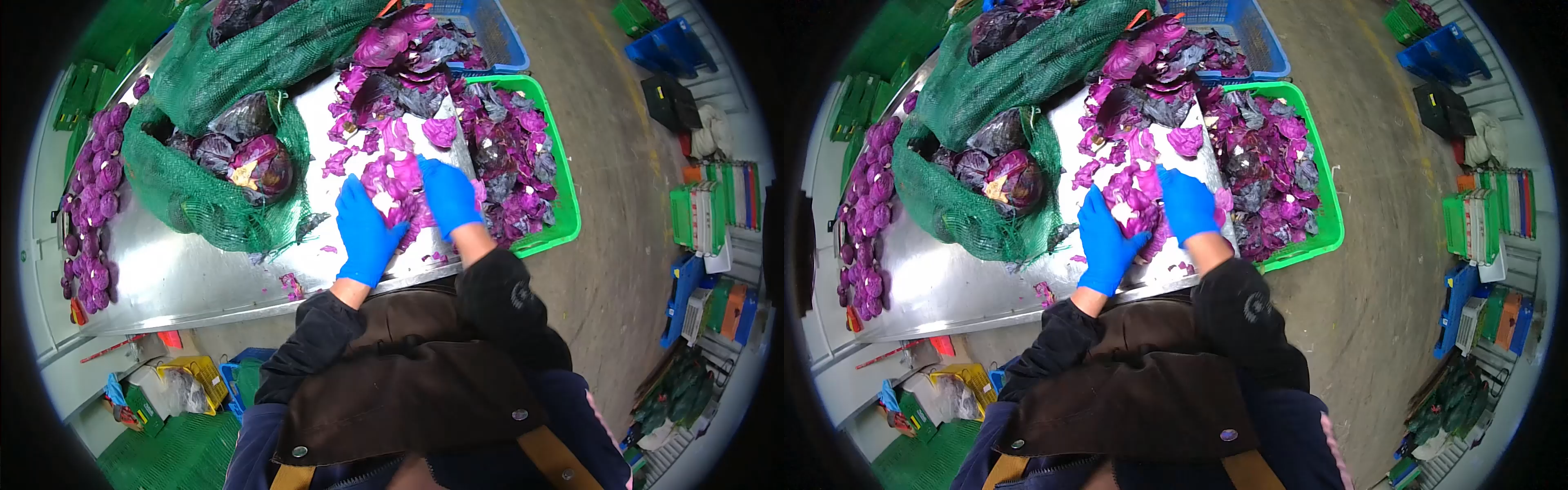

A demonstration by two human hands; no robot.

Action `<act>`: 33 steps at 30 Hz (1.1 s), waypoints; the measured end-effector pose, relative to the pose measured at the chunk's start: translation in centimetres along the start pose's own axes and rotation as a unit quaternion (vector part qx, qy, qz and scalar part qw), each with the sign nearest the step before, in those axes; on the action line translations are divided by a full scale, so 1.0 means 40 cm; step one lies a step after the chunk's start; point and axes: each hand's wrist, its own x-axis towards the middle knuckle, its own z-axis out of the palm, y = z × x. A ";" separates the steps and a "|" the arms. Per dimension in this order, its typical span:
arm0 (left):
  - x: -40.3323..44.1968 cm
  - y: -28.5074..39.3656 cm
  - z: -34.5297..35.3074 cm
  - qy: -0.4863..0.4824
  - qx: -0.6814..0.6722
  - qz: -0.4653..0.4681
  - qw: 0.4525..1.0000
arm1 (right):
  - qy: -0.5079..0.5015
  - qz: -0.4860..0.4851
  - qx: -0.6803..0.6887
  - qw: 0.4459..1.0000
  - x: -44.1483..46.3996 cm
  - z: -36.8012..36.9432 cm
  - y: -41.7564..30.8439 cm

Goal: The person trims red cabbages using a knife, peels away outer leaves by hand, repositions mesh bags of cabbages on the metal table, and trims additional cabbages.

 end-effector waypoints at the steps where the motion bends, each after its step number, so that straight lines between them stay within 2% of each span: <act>1: -0.011 -0.021 0.000 0.012 -0.020 0.034 0.999 | -0.033 -0.022 0.022 0.999 0.021 -0.017 0.007; 3: -0.016 -0.069 0.008 0.012 -0.075 0.031 0.997 | -0.046 0.015 -0.040 0.998 -0.004 -0.016 -0.031; 5: -0.027 -0.107 0.002 -0.007 -0.125 0.044 0.991 | -0.040 -0.013 -0.080 0.996 -0.003 -0.007 -0.026; 7: -0.037 -0.131 -0.019 -0.018 -0.171 0.042 0.984 | 0.010 0.026 0.037 0.999 0.034 -0.004 0.050; 8: -0.034 -0.144 -0.025 -0.040 -0.178 0.085 0.980 | 0.022 0.063 -0.065 0.996 0.052 -0.031 0.060; 9: -0.030 -0.149 -0.025 -0.060 -0.186 0.127 0.972 | 0.029 0.078 -0.090 0.992 0.039 -0.065 0.023; 11: -0.020 -0.120 -0.034 -0.064 -0.157 0.148 0.974 | 0.035 -0.068 0.012 0.997 -0.004 -0.050 -0.012; 13: -0.009 -0.108 -0.018 -0.053 -0.243 0.053 0.967 | -0.122 -0.096 -0.045 0.987 -0.076 -0.085 -0.109; 14: -0.006 -0.126 0.014 -0.026 -0.244 0.050 0.968 | -0.123 -0.124 -0.037 0.984 -0.097 -0.066 -0.123; 19: -0.009 -0.089 0.004 -0.038 -0.282 -0.019 0.958 | -0.112 -0.235 -0.087 0.962 -0.040 -0.005 -0.139; 21: -0.007 -0.102 0.017 -0.039 -0.265 0.016 0.963 | -0.109 -0.227 -0.073 0.965 -0.005 -0.019 -0.155; 23: -0.037 -0.100 0.021 -0.020 -0.226 0.086 0.970 | -0.087 -0.203 -0.121 0.968 0.046 -0.028 -0.166; 25: -0.041 -0.125 0.019 -0.034 -0.270 0.052 0.961 | -0.084 -0.173 -0.119 0.974 0.079 -0.012 -0.145; 27: -0.055 -0.146 -0.017 -0.078 -0.277 0.069 0.955 | -0.077 -0.149 -0.122 0.978 0.098 0.001 -0.094; 29: -0.076 -0.147 -0.070 -0.106 -0.322 0.031 0.940 | -0.026 -0.027 -0.051 0.998 0.100 0.016 -0.013; 30: -0.090 -0.169 -0.065 -0.092 -0.338 0.010 0.937 | 0.021 -0.020 -0.044 0.999 0.060 -0.004 -0.026; 31: -0.104 -0.187 -0.055 -0.079 -0.355 -0.012 0.931 | -0.038 0.027 -0.050 0.998 0.030 -0.034 -0.056; 33: -0.100 -0.181 -0.043 -0.055 -0.384 -0.030 0.921 | -0.110 -0.007 0.016 0.994 -0.032 -0.045 -0.099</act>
